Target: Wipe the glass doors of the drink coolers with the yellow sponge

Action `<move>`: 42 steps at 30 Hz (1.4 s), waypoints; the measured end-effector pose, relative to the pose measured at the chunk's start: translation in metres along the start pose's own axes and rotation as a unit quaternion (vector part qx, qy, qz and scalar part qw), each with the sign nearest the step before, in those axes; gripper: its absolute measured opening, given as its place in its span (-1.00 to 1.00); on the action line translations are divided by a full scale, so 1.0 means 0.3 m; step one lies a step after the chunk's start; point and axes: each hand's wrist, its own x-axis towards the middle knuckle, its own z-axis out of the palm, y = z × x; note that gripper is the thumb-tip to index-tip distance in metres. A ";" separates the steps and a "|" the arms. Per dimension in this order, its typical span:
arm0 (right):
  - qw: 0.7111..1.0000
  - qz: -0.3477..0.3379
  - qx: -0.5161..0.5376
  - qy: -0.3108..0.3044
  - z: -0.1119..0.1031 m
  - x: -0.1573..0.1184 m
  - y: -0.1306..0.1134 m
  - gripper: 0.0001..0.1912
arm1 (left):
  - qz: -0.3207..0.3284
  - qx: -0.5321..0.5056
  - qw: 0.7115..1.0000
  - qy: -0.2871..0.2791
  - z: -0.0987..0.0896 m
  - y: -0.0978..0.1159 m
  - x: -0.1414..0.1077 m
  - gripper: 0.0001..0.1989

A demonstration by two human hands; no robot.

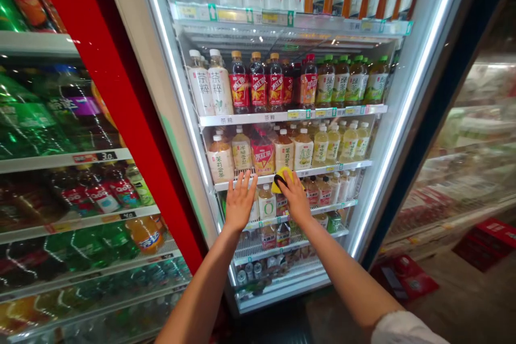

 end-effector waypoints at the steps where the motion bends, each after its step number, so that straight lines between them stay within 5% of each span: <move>1: 1.000 0.001 0.001 0.002 -0.011 -0.012 0.020 0.02 | -0.005 0.005 1.000 0.005 -0.001 -0.011 -0.007 -0.23; 4: 0.998 0.038 0.000 0.049 -0.041 0.036 0.034 0.05 | -0.020 0.018 0.999 0.020 -0.004 -0.038 -0.021 -0.24; 9: 0.998 0.038 -0.011 0.052 0.014 0.173 -0.122 -0.03 | -0.017 0.010 0.999 0.029 -0.008 -0.057 -0.030 -0.19; 12: 1.000 -0.002 -0.009 -0.006 0.056 0.120 -0.161 -0.11 | -0.027 0.019 0.999 0.029 -0.014 -0.060 -0.042 -0.19; 15: 0.998 -0.051 -0.003 -0.045 0.046 0.026 -0.095 -0.22 | -0.036 0.038 0.998 0.020 -0.028 -0.070 -0.063 -0.19; 19: 1.000 -0.020 0.010 0.005 0.013 0.025 -0.023 -0.15 | -0.042 0.056 0.998 0.001 -0.047 -0.090 -0.095 -0.16; 22: 0.998 0.035 0.019 0.047 0.036 0.091 -0.090 -0.03 | -0.053 0.068 0.996 -0.010 -0.055 -0.099 -0.119 -0.16; 26: 1.000 0.008 0.025 -0.017 0.105 0.077 -0.213 -0.08 | -0.059 0.068 0.996 -0.029 -0.064 -0.112 -0.152 -0.18; 30: 0.997 -0.029 0.027 -0.072 0.112 -0.028 -0.195 -0.15 | -0.057 0.056 0.996 -0.051 -0.072 -0.146 -0.189 -0.19; 34: 0.999 0.014 0.009 -0.037 0.085 -0.016 -0.182 -0.05 | -0.038 0.046 0.995 -0.074 -0.072 -0.196 -0.224 -0.21; 39: 0.998 0.067 0.003 0.000 0.148 0.087 -0.342 -0.01 | 0.001 0.022 0.998 -0.063 -0.065 -0.246 -0.252 -0.22; 42: 0.998 0.042 -0.004 -0.035 0.192 0.052 -0.392 -0.11 | 0.003 0.008 0.999 -0.053 -0.064 -0.264 -0.265 -0.22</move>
